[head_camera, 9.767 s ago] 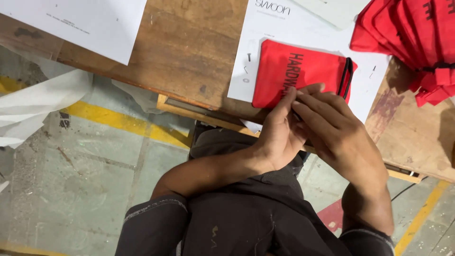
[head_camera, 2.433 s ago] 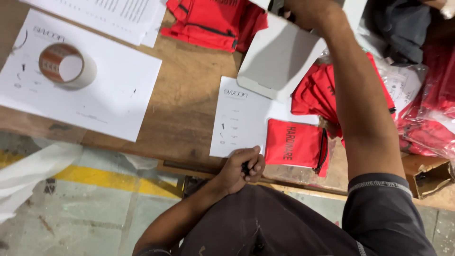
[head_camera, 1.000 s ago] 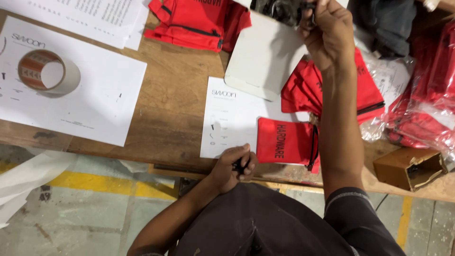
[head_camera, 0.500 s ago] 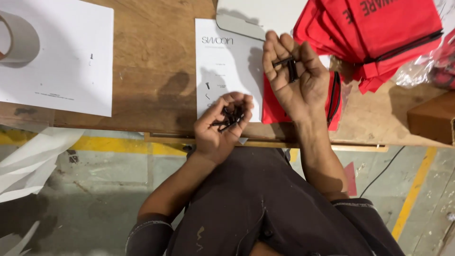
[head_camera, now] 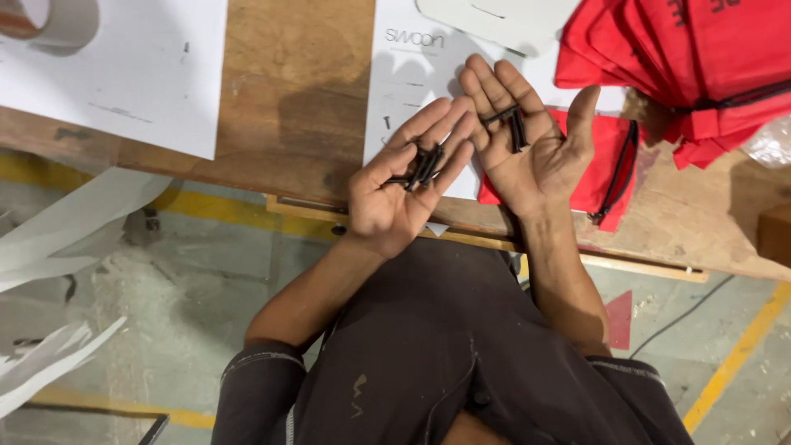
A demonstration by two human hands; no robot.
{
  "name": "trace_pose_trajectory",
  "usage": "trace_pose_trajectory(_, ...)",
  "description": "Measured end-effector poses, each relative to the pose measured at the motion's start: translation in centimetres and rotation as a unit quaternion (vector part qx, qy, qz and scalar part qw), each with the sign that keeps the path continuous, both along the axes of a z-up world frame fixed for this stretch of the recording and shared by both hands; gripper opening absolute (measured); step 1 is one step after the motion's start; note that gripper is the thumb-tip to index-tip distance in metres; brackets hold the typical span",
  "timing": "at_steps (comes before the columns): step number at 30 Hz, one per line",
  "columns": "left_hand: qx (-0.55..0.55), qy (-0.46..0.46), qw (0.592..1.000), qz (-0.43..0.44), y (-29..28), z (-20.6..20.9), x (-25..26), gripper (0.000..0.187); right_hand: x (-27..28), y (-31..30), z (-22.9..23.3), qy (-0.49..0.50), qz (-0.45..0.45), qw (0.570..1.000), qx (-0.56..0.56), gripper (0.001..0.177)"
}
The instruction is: Counting out specific quantities of screws, washers, and other assembly components, then placing them into red canvas tool or hardware bags.
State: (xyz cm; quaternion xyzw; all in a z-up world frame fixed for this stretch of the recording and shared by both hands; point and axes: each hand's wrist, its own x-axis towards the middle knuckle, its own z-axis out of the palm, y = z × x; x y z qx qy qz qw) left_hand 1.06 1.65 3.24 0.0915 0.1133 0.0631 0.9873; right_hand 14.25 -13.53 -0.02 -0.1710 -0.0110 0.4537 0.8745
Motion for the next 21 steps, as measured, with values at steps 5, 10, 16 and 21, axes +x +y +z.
trace_pose_trajectory(5,-0.028,-0.043,0.999,0.008,0.2,0.5,0.8,0.056,-0.2,-0.3,-1.2,0.023,0.003,1.000,0.003,0.089)
trace_pose_trajectory(10,0.014,-0.025,0.999,-0.016,0.9,2.6,1.8,0.069,-0.2,-0.3,-1.0,0.073,0.009,0.997,0.018,0.087)
trace_pose_trajectory(16,-0.118,-0.058,0.991,0.002,0.4,1.0,2.0,0.063,-0.2,-0.6,-1.5,0.075,0.003,0.997,0.018,0.087)
trace_pose_trajectory(21,-0.074,-0.095,0.993,-0.003,0.2,-0.7,1.7,0.068,-0.3,-0.5,-1.6,0.058,0.000,0.998,0.003,0.087)
